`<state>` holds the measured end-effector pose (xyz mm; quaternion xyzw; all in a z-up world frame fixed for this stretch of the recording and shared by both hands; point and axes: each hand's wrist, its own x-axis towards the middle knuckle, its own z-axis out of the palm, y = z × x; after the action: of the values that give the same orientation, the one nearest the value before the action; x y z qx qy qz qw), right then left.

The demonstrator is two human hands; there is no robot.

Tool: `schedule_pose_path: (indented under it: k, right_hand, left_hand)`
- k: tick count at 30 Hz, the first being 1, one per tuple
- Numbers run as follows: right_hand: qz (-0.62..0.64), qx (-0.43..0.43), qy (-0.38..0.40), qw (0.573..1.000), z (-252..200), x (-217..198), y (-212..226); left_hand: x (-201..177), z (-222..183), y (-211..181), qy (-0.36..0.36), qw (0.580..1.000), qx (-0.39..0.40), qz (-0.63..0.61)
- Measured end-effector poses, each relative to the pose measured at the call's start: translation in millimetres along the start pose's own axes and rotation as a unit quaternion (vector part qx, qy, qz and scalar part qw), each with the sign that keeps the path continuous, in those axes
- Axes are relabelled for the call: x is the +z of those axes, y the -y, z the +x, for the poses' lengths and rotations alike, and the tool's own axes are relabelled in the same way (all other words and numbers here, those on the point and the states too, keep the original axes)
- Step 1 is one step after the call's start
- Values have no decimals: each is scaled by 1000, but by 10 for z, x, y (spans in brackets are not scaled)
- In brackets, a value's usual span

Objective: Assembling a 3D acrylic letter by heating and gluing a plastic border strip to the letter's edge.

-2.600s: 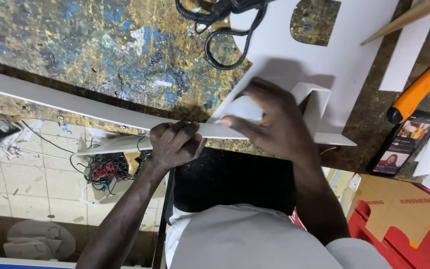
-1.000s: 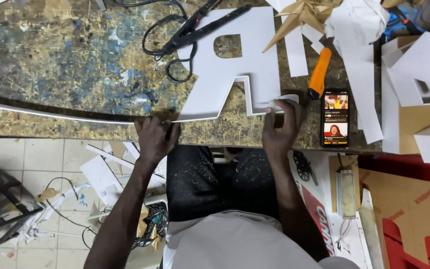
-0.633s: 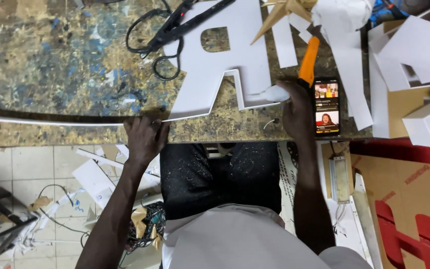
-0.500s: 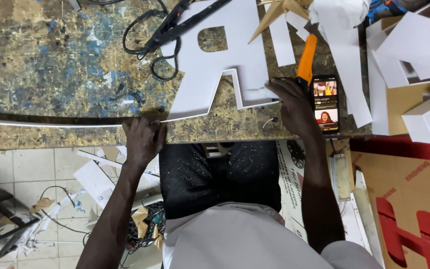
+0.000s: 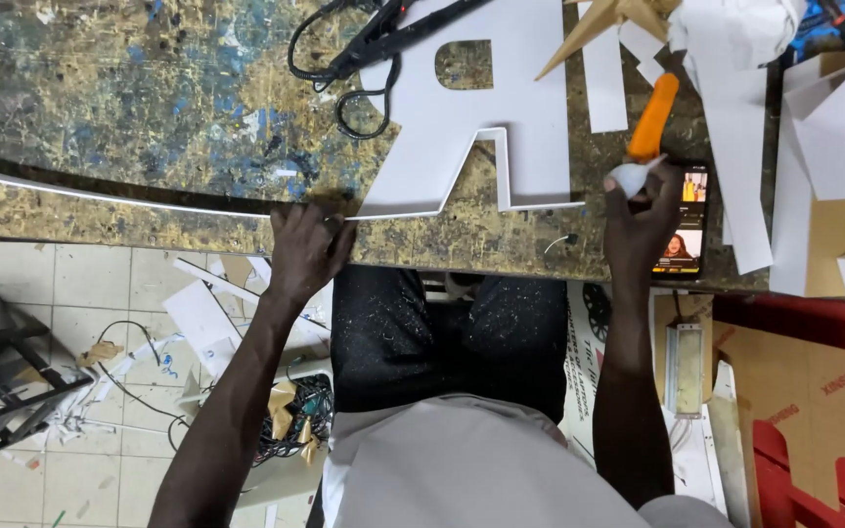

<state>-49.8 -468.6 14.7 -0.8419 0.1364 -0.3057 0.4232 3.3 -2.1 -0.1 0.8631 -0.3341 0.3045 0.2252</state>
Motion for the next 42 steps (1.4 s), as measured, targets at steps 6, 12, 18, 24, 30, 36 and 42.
schedule_pose_path:
  k: [6,12,18,24,30,36,42]
  right_hand:
    - [-12,17,-69,997,-84,72,62]
    - [2,8,-88,996,-135,41,-81]
    - [39,14,-164,986,-383,96,155]
    - [23,-138,-92,986,-647,417,321]
    - [-9,-223,5,975,-600,639,734]
    - [-41,-265,6,963,-530,614,668]
    - [-55,-288,0,956,-372,656,389]
  left_hand:
    - [58,-111,37,-10,1000,2,13]
    - [15,-37,-26,-19,1000,4,9]
    - [61,-77,-27,-31,999,0,10]
    - [34,-75,-47,14,998,-45,50]
    - [205,-271,62,37,996,-71,50]
    - [158,-162,4,42,996,-50,52]
    - [27,-26,-56,21,1000,-2,-9]
